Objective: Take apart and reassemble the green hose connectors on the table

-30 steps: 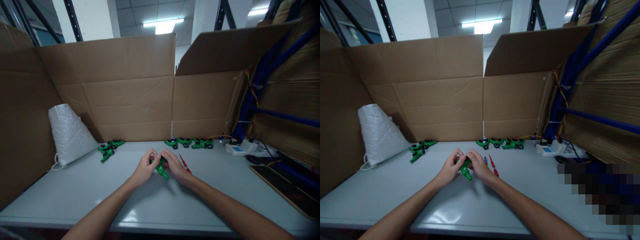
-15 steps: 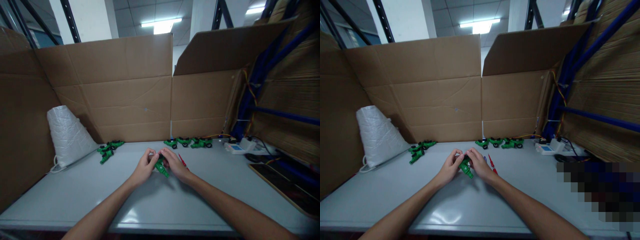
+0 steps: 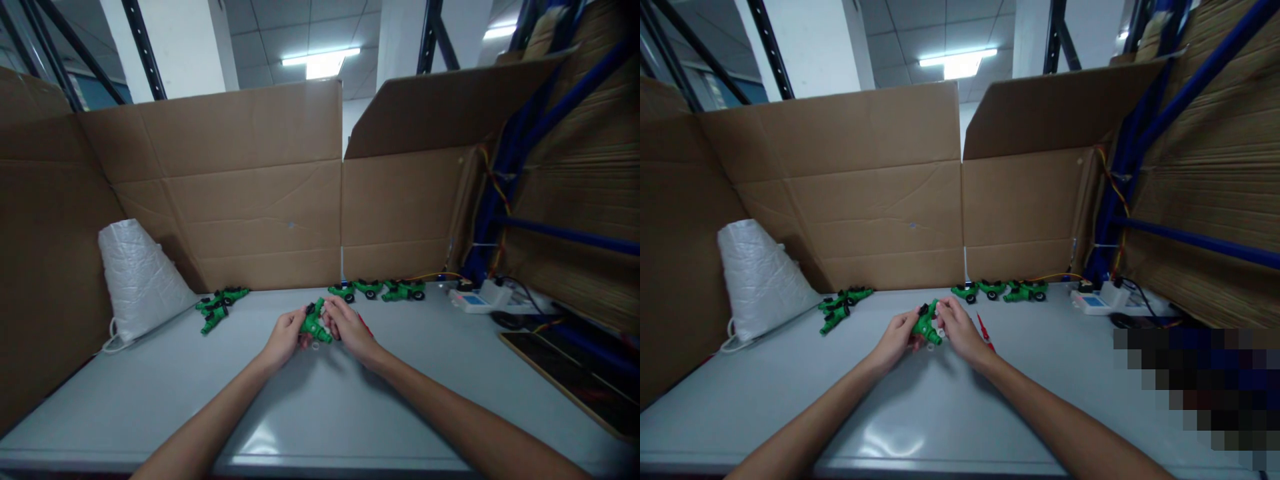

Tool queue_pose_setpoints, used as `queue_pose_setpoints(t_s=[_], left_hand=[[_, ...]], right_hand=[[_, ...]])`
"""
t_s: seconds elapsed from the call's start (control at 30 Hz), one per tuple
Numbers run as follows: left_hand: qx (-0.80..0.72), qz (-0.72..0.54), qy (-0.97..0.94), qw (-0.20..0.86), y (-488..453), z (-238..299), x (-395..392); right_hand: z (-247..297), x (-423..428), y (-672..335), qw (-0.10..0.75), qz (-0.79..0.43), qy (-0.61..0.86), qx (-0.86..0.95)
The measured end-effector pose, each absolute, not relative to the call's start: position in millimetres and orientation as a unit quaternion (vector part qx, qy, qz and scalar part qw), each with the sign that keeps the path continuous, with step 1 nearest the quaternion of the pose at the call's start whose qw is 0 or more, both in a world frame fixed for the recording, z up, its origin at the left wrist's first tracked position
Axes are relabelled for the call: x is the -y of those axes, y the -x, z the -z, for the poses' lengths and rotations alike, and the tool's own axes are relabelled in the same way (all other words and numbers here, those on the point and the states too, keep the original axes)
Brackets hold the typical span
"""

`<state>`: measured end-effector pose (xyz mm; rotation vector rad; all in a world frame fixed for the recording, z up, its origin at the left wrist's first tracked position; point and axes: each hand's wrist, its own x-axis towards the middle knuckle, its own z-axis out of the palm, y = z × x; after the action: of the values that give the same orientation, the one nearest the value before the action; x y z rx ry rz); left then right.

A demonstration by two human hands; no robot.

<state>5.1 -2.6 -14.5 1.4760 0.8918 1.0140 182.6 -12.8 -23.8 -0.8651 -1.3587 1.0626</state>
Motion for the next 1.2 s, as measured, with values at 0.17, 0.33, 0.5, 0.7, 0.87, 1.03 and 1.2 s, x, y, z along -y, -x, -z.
queue_pose_setpoints(t_s=[0.17,0.33,0.5,0.7,0.87,1.03,1.2], left_hand=[[-0.397,-0.482,-0.547,0.558,-0.7,10.7,-0.9],[-0.381,-0.51,-0.521,0.568,-0.3,6.9,-0.3],[-0.379,-0.492,-0.513,0.592,0.3,11.6,-3.3],[-0.362,-0.449,-0.526,0.625,-2.6,9.4,-1.0],[-0.371,-0.443,-0.552,0.601,-3.7,5.6,1.2],[-0.373,-0.441,-0.558,0.596,-3.2,3.0,3.4],[-0.373,-0.448,-0.547,0.601,-3.6,-2.4,7.6]], right_hand=[[25.8,10.4,-187.6,0.555,-0.401,0.389,0.616],[24.1,13.7,-189.6,0.507,-0.368,0.401,0.669],[27.2,8.9,-189.9,0.528,-0.367,0.397,0.655],[29.7,3.6,-192.5,0.55,-0.35,0.408,0.64],[23.9,10.1,-192.3,0.548,-0.334,0.407,0.651],[19.7,13.1,-193.1,0.546,-0.304,0.406,0.667],[19.4,12.5,-195.4,0.548,-0.292,0.409,0.669]])
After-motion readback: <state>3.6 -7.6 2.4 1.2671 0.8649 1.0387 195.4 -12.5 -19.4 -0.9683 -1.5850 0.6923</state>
